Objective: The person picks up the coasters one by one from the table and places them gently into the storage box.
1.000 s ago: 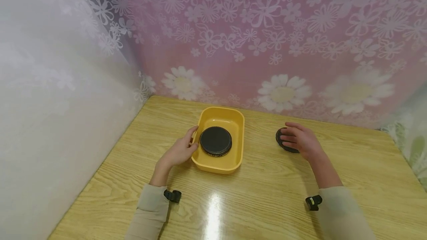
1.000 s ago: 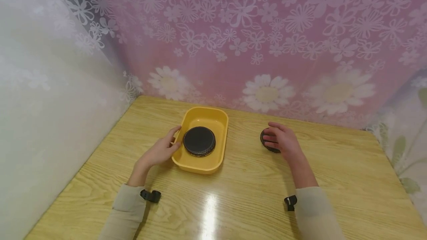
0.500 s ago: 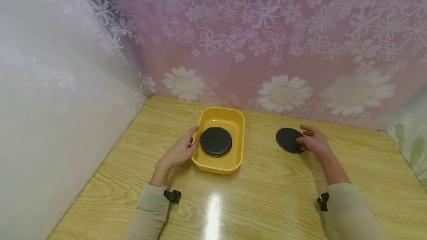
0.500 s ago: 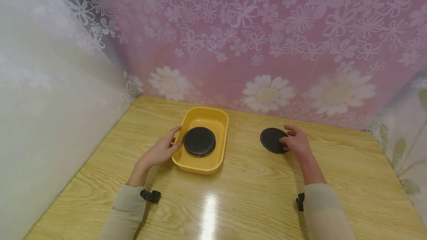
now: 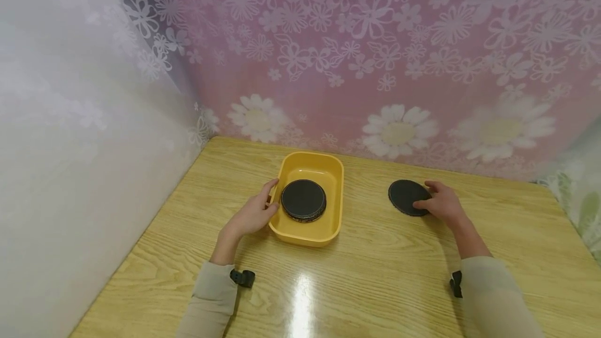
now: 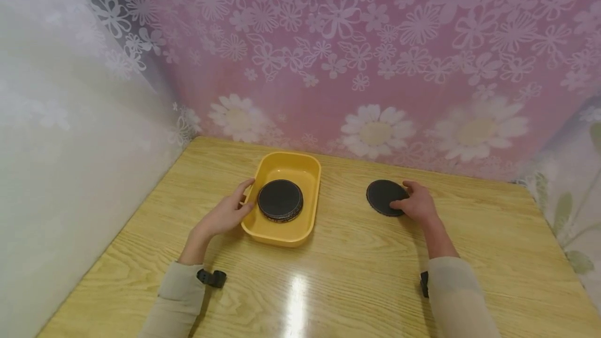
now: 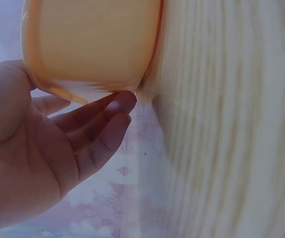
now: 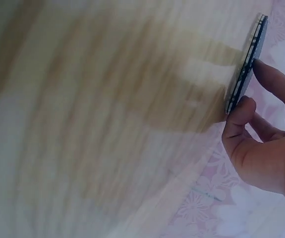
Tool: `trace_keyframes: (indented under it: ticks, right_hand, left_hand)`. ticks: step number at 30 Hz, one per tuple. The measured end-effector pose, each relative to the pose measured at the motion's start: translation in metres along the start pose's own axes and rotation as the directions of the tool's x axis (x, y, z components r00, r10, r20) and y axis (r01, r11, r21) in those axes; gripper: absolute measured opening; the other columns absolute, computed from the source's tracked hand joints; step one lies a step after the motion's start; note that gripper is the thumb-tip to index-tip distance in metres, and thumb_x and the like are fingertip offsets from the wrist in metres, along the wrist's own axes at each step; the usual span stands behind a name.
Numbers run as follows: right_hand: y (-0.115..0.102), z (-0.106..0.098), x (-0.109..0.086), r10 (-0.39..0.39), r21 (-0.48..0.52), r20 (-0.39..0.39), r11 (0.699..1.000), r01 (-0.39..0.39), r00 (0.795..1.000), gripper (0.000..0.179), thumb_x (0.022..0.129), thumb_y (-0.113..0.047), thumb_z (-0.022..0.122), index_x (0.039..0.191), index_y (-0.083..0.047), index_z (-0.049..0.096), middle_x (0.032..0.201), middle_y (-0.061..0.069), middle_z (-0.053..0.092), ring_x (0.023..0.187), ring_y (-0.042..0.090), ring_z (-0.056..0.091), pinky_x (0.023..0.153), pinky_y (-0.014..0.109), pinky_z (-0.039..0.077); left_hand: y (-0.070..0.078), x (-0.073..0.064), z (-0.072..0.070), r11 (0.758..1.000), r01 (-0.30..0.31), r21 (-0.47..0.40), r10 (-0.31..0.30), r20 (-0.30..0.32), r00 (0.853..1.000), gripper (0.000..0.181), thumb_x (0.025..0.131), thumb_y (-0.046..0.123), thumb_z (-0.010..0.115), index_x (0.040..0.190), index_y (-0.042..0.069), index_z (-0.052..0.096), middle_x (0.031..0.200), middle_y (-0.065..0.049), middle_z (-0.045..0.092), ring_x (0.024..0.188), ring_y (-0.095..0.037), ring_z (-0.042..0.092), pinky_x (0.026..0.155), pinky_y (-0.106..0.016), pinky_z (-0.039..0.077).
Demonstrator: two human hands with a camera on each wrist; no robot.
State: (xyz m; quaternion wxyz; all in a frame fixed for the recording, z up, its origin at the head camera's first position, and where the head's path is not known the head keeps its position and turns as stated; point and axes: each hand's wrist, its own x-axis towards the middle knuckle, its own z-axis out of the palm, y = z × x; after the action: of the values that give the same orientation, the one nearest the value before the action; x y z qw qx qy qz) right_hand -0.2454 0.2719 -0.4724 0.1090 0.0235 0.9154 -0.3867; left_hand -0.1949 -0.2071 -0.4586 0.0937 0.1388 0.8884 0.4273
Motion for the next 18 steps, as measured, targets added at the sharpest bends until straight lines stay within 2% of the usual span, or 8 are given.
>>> trace_keyframes:
  ticks: [2,6,8,13,18]
  right_hand:
    - [0.0002,0.0013,0.0003,-0.018,-0.035,-0.004,0.999,0.018,1.0,0.084,0.091,-0.016,0.07,0.152,0.013,0.019,0.147,0.044,0.026,0.131,0.059,0.031,0.102,0.064,0.036]
    - [-0.002,0.0012,0.0013,-0.012,-0.046,0.014,0.999,0.013,1.0,0.085,0.09,-0.015,0.069,0.151,0.014,0.018,0.146,0.045,0.025,0.129,0.06,0.032,0.101,0.064,0.036]
    - [-0.0037,0.0003,0.0017,0.003,-0.039,0.037,0.999,-0.001,0.999,0.085,0.09,-0.014,0.069,0.151,0.015,0.017,0.145,0.046,0.025,0.128,0.06,0.033,0.101,0.064,0.037]
    - [-0.0063,-0.004,0.0012,0.04,-0.007,0.12,0.999,-0.04,0.992,0.087,0.087,-0.009,0.068,0.149,0.018,0.014,0.145,0.048,0.022,0.128,0.061,0.033,0.099,0.061,0.041]
    - [-0.0085,-0.0077,-0.0003,0.048,0.011,0.168,0.999,-0.051,0.985,0.084,0.087,-0.007,0.069,0.146,0.021,0.016,0.142,0.048,0.023,0.126,0.06,0.036,0.093,0.056,0.046]
  left_hand:
    - [-0.0011,-0.0001,0.0,1.0,0.003,0.003,-0.003,-0.003,1.0,0.065,0.103,0.017,0.051,0.16,0.016,0.02,0.13,-0.025,0.057,0.083,-0.02,0.058,0.063,-0.032,0.047]
    - [-0.003,0.0001,0.0006,1.0,0.004,-0.002,-0.004,-0.009,1.0,0.065,0.102,0.017,0.051,0.159,0.016,0.02,0.13,-0.027,0.056,0.075,-0.019,0.057,0.061,-0.033,0.046]
    - [-0.0027,0.0002,0.0012,1.0,0.002,-0.007,-0.002,-0.006,1.0,0.065,0.102,0.017,0.051,0.159,0.016,0.021,0.127,-0.026,0.058,0.071,-0.02,0.055,0.061,-0.033,0.047]
    - [-0.0031,0.0008,0.0028,1.0,-0.004,-0.01,0.004,-0.004,1.0,0.065,0.102,0.017,0.051,0.159,0.015,0.021,0.118,-0.021,0.061,0.075,-0.019,0.056,0.063,-0.033,0.047]
    - [-0.004,-0.0001,0.0016,1.0,0.007,-0.016,-0.007,-0.004,1.0,0.065,0.103,0.018,0.051,0.16,0.018,0.02,0.125,-0.024,0.058,0.074,-0.019,0.057,0.062,-0.033,0.047]
